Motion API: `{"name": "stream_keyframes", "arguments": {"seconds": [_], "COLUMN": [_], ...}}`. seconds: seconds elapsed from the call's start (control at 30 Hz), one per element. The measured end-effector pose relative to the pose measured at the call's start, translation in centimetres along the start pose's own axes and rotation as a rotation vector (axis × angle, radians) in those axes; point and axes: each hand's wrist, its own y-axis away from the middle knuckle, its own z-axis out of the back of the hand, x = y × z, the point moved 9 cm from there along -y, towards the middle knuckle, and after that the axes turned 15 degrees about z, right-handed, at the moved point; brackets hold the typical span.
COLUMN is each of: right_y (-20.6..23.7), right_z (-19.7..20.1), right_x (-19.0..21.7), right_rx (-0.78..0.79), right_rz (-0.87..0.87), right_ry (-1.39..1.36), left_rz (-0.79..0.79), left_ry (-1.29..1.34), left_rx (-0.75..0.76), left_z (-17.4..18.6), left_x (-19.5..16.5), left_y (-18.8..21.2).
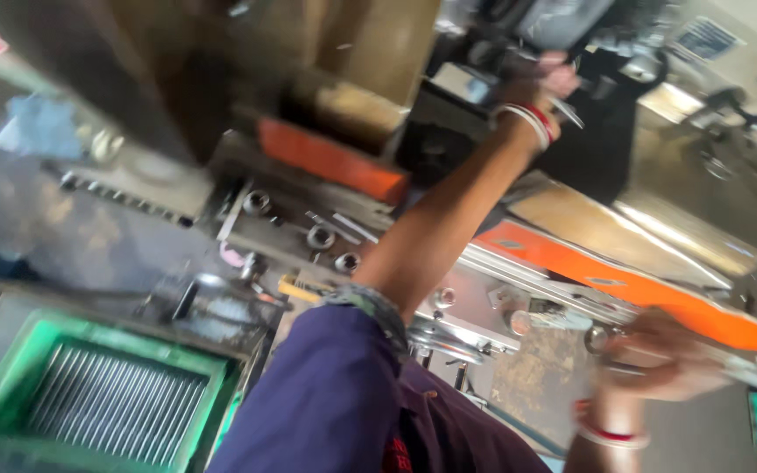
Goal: The person repeatedly picks metal rods from a green tray, inserts them into a metal forming machine, and operates a lever to process each rod. After processing, the person removes the finished rod and places it into a blue crate. The cycle repeats continuously.
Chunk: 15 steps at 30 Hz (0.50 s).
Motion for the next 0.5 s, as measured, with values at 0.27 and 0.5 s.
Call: {"name": "stream_keyframes", "arguments": {"seconds": [0.27, 0.5], "right_y": [13.8, 13.3], "right_z": [-28.5, -39.8], "right_x": [30.7, 40.0], "right_rx": [1.355, 1.258], "right_rz": [-0.082, -0.348], "right_ry": [-1.089, -1.209], "left_rz": [-0.607, -0.889], "left_ry": [-1.015, -1.277], "left_rx": [0.111, -0.897], "left_z": [-6.3, 10.6], "left_x": [-11.8, -25.3], "left_y": [26.9, 53.1]}}
